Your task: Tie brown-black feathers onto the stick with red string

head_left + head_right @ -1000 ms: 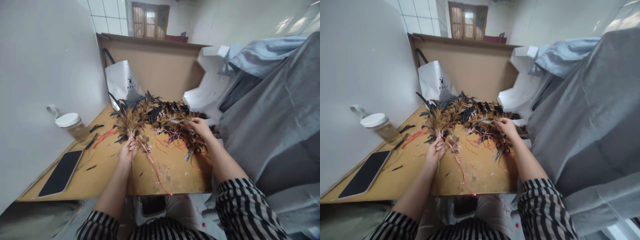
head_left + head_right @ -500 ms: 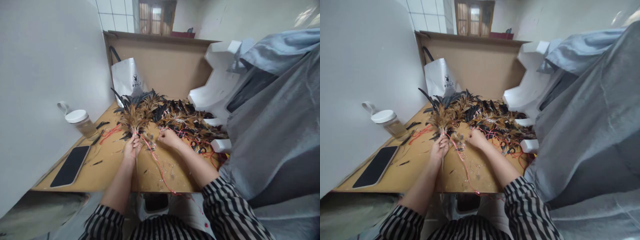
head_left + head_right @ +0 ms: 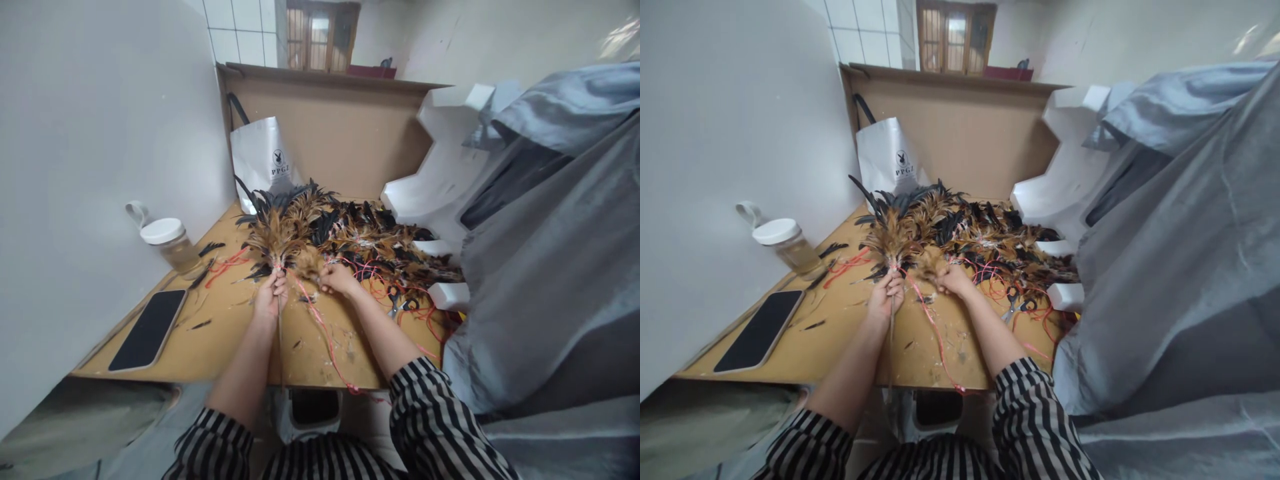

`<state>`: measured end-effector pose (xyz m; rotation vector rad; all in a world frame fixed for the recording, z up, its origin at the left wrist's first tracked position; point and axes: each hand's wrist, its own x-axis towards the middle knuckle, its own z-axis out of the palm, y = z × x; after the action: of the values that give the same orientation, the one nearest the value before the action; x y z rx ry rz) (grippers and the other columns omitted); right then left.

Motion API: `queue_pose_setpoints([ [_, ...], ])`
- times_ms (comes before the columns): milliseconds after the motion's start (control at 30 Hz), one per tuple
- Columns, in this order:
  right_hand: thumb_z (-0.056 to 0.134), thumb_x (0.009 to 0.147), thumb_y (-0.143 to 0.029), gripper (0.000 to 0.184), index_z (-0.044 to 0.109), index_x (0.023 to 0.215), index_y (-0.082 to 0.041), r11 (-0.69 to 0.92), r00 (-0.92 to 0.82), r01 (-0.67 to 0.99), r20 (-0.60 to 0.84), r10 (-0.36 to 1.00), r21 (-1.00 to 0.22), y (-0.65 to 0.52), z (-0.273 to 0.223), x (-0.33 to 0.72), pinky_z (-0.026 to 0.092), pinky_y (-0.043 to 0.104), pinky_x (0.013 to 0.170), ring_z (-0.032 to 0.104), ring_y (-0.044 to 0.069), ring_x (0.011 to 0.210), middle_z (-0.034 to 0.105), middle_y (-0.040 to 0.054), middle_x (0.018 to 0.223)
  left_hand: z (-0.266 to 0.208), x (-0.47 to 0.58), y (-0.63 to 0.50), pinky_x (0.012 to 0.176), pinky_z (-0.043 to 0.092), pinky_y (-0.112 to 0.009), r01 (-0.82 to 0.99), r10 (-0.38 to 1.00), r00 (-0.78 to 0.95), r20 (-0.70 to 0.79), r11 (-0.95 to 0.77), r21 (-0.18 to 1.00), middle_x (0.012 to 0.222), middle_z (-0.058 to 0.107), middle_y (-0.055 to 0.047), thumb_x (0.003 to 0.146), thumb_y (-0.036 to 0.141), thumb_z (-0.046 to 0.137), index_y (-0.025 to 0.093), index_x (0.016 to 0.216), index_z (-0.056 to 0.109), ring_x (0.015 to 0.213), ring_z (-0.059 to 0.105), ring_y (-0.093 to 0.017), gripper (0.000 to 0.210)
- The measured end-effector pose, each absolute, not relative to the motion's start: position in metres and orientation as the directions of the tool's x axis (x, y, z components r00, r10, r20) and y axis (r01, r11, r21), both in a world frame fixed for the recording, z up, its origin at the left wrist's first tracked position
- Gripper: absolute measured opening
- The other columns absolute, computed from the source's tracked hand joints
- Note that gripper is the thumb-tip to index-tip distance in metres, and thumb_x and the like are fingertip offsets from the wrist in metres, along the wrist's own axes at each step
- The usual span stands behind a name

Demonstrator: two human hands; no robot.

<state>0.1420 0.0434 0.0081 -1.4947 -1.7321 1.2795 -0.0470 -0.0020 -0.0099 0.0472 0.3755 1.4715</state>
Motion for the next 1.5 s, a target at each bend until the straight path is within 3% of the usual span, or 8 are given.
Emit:
queue_pose_setpoints([
  [133, 0.067, 0.065, -0.016, 0.009, 0.058, 0.065, -0.015, -0.24, -0.234, -0.1, -0.212, 0.949, -0.966, 0.04, 0.009, 0.161, 0.041, 0.015, 0.044, 0.057, 0.008, 0.05, 0.066, 0.0021, 0.062, -0.011, -0.042, -0.001, 0.032, 0.023, -0.005, -0.945, 0.973, 0.076, -0.219, 0.141, 0.296, 0.066, 0.043, 0.002, 0.088, 0.006, 0.041, 0.012, 0.083, 0.051, 0.044, 0.036, 0.0, 0.014],
  [300, 0.075, 0.061, -0.024, 0.019, 0.06, 0.065, -0.013, -0.28, -0.29, -0.366, -0.177, 0.94, -0.887, 0.029, 0.022, 0.159, 0.033, 0.012, 0.038, 0.05, 0.004, 0.047, 0.066, 0.004, 0.068, -0.01, -0.03, -0.003, 0.031, 0.022, -0.006, -0.893, 0.965, 0.095, -0.245, 0.192, 0.407, 0.064, 0.045, 0.002, 0.082, 0.005, 0.049, 0.013, 0.082, 0.054, 0.042, 0.035, 0.0, 0.009],
  [400, 0.079, 0.057, -0.026, 0.024, 0.06, 0.062, -0.011, -0.264, -0.38, -0.403, -0.102, 0.919, -0.876, 0.021, 0.033, 0.148, 0.017, 0.013, 0.034, 0.034, 0.001, 0.04, 0.06, 0.0008, 0.058, -0.009, -0.022, -0.004, 0.031, 0.022, -0.007, -0.845, 0.965, 0.067, -0.255, 0.191, 0.499, 0.063, 0.047, 0.002, 0.078, 0.005, 0.056, 0.012, 0.08, 0.055, 0.043, 0.036, 0.0, 0.007],
  [500, 0.079, 0.057, -0.031, 0.027, 0.061, 0.062, -0.011, -0.235, -0.432, -0.42, -0.035, 0.901, -0.877, 0.015, 0.036, 0.135, 0.014, 0.016, 0.037, 0.03, 0.001, 0.041, 0.057, -0.0008, 0.055, -0.01, -0.016, -0.005, 0.031, 0.021, -0.008, -0.804, 0.971, 0.059, -0.23, 0.183, 0.566, 0.063, 0.049, 0.001, 0.073, 0.007, 0.061, 0.011, 0.08, 0.057, 0.043, 0.038, 0.0, 0.008],
  [800, 0.083, 0.047, -0.03, 0.03, 0.064, 0.063, -0.014, -0.172, -0.241, -0.47, -0.062, 0.969, -0.866, 0.017, 0.008, 0.107, 0.041, 0.023, 0.058, 0.054, 0.01, 0.057, 0.063, -0.0007, 0.058, -0.009, -0.008, -0.008, 0.033, 0.02, -0.01, -0.723, 0.987, 0.058, -0.151, 0.146, 0.675, 0.063, 0.053, 0.001, 0.061, 0.014, 0.073, 0.01, 0.076, 0.061, 0.044, 0.039, -0.001, 0.019],
  [933, 0.084, 0.046, -0.031, 0.033, 0.062, 0.063, -0.014, -0.175, -0.208, -0.458, -0.086, 0.974, -0.871, 0.019, -0.001, 0.101, 0.045, 0.026, 0.064, 0.057, 0.011, 0.058, 0.064, -0.0002, 0.06, -0.011, -0.007, -0.009, 0.033, 0.02, -0.011, -0.705, 0.988, 0.032, -0.15, 0.129, 0.698, 0.062, 0.053, 0.001, 0.059, 0.015, 0.073, 0.01, 0.074, 0.061, 0.044, 0.039, -0.001, 0.02],
  [1333, 0.083, 0.044, -0.034, 0.04, 0.057, 0.067, -0.015, -0.245, -0.212, -0.447, -0.164, 0.963, -0.86, 0.016, -0.004, 0.099, 0.039, 0.02, 0.045, 0.054, 0.009, 0.049, 0.061, -0.0019, 0.057, -0.008, -0.003, -0.013, 0.035, 0.02, -0.014, -0.619, 0.995, -0.054, -0.084, 0.032, 0.785, 0.061, 0.053, 0.0, 0.063, 0.026, 0.069, 0.011, 0.067, 0.058, 0.044, 0.04, -0.003, 0.019],
  [1500, 0.083, 0.045, -0.033, 0.039, 0.052, 0.062, -0.016, -0.244, -0.226, -0.442, -0.156, 0.962, -0.863, 0.016, -0.002, 0.1, 0.023, 0.016, 0.036, 0.04, 0.004, 0.039, 0.052, -0.0056, 0.047, -0.001, 0.0, -0.017, 0.036, 0.018, -0.014, -0.523, 0.996, -0.068, -0.058, 0.014, 0.852, 0.061, 0.052, 0.002, 0.059, 0.027, 0.074, 0.01, 0.069, 0.059, 0.044, 0.036, -0.002, 0.025],
])
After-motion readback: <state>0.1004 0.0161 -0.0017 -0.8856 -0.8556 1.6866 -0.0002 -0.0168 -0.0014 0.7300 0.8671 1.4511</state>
